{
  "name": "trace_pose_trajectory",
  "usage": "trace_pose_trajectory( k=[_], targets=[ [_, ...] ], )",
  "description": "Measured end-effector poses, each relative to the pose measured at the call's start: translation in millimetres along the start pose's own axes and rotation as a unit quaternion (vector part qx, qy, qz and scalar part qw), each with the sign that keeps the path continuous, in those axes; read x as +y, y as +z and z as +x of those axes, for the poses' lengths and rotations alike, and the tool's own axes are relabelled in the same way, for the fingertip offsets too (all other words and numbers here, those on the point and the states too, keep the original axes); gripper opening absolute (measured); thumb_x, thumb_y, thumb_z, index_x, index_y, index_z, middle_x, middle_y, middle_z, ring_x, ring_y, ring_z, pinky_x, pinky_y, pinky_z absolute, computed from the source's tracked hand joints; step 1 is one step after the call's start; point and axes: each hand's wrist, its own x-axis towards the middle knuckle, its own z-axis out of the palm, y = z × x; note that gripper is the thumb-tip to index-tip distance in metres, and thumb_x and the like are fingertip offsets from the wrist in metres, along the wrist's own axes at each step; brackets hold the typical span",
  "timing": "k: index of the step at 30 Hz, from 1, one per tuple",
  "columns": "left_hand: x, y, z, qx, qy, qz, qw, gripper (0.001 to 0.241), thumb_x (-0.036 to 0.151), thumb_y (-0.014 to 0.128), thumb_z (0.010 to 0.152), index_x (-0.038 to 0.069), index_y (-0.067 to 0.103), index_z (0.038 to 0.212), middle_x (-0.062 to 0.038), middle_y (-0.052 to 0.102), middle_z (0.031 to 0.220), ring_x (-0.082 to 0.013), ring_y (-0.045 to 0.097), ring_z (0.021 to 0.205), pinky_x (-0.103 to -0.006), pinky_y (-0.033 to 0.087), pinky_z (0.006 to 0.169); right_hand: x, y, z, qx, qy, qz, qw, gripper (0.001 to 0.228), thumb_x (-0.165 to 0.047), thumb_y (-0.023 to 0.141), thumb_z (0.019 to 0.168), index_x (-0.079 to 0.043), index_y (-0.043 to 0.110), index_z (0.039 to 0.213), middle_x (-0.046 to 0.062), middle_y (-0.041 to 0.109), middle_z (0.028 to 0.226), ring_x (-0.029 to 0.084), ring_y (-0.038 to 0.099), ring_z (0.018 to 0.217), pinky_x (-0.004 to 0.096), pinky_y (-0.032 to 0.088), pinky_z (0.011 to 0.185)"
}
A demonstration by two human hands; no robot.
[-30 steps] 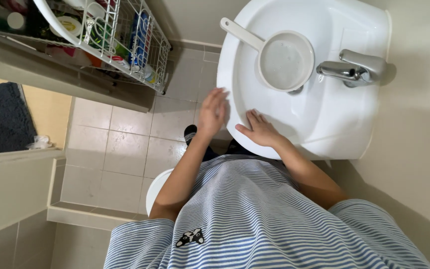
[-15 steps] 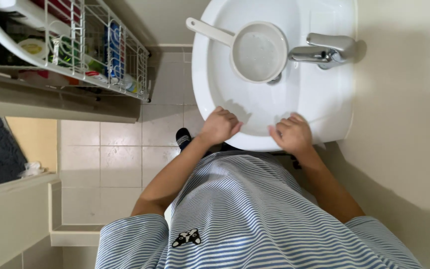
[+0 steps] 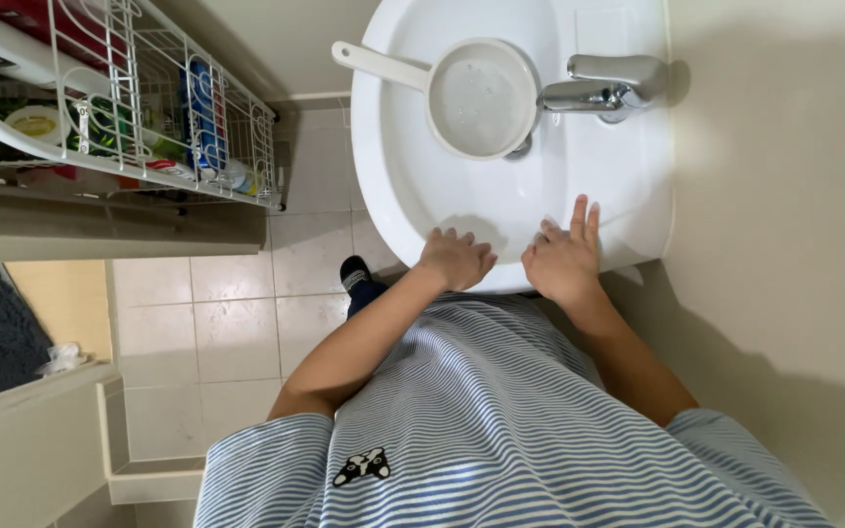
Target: Rinsing and wiping a bathroom sink using water from a dipper.
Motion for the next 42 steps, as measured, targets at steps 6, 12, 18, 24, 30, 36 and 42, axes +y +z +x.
trace_pose_trajectory(
  k=[6, 12, 18, 24, 30, 36, 42],
  targets=[
    [-35.4, 3.9, 25.3, -0.033, 0.020, -0.002, 0.999, 0.056, 0.042, 0.034, 0.098, 0.020, 0.053, 0.146, -0.007, 0.045, 0.158, -0.0280, 0.044, 0.144, -0.0516, 0.033, 0.115, -47.0, -84.6, 37.4, -0.366, 0.018, -0.086, 0.927, 0.056, -0.036, 0.031, 0.111, -0.007, 0.077, 0.124, 0.022, 0.064, 0.145, 0.071, 0.016, 0.147, 0.079, -0.013, 0.114],
    [-86.3, -30.1, 10.9, 0.087, -0.070, 0.158, 0.981, 0.052, 0.039, 0.039, 0.104, 0.007, 0.066, 0.134, -0.011, 0.050, 0.155, -0.0351, 0.030, 0.154, -0.0497, 0.007, 0.127, -42.5, -22.4, 22.0, -0.297, -0.032, 0.102, 0.949, 0.066, -0.048, 0.019, 0.106, -0.007, 0.046, 0.149, 0.017, 0.044, 0.154, 0.053, 0.026, 0.143, 0.060, 0.005, 0.118],
    [-66.1, -46.0, 22.9, -0.014, -0.105, 0.214, 0.971, 0.052, 0.042, 0.040, 0.105, 0.013, 0.053, 0.146, -0.010, 0.036, 0.162, -0.0334, 0.022, 0.155, -0.0553, 0.003, 0.125, -23.1, -29.8, 70.4, -0.457, 0.000, 0.081, 0.886, 0.063, -0.040, 0.029, 0.103, -0.011, 0.049, 0.156, 0.012, 0.050, 0.162, 0.035, 0.052, 0.146, 0.049, 0.037, 0.122],
    [-32.5, -10.3, 48.7, -0.106, -0.047, 0.090, 0.989, 0.063, 0.042, 0.042, 0.100, 0.028, 0.030, 0.160, -0.003, 0.018, 0.169, -0.0293, 0.019, 0.156, -0.0528, 0.018, 0.122, -26.8, 51.8, 127.9, -0.399, 0.097, 0.058, 0.910, 0.088, -0.067, 0.030, 0.102, -0.013, 0.000, 0.165, 0.019, -0.009, 0.170, 0.043, -0.001, 0.155, 0.046, 0.003, 0.126],
    [-41.4, -23.6, -12.0, -0.006, 0.047, 0.008, 0.999, 0.043, 0.038, 0.039, 0.105, 0.021, 0.063, 0.137, -0.003, 0.067, 0.139, -0.0229, 0.059, 0.135, -0.0480, 0.044, 0.110, -63.2, 69.2, 151.4, -0.372, -0.079, 0.094, 0.920, 0.103, -0.066, 0.052, 0.090, -0.025, -0.007, 0.165, 0.000, -0.012, 0.172, 0.028, -0.013, 0.161, 0.069, -0.007, 0.120],
    [-122.5, -4.0, -15.5, 0.384, 0.008, 0.030, 0.923, 0.038, 0.032, 0.052, 0.101, 0.011, 0.059, 0.131, -0.014, 0.062, 0.144, -0.0312, 0.045, 0.144, -0.0533, 0.021, 0.122, -94.0, 7.6, 107.1, -0.407, -0.154, 0.385, 0.814, 0.085, -0.067, 0.031, 0.098, -0.030, -0.006, 0.164, -0.001, -0.012, 0.174, 0.036, -0.010, 0.159, 0.063, 0.003, 0.124],
    [-134.0, 44.2, 6.4, 0.510, -0.028, -0.394, 0.764, 0.061, 0.033, 0.035, 0.112, 0.007, 0.022, 0.164, -0.024, 0.040, 0.162, -0.0362, 0.039, 0.148, -0.0421, 0.030, 0.122, -147.2, 13.1, 124.0, -0.210, -0.119, 0.460, 0.854, 0.090, -0.053, 0.045, 0.103, -0.015, -0.012, 0.162, 0.016, -0.009, 0.172, 0.043, -0.004, 0.158, 0.063, 0.009, 0.122]
  ],
)
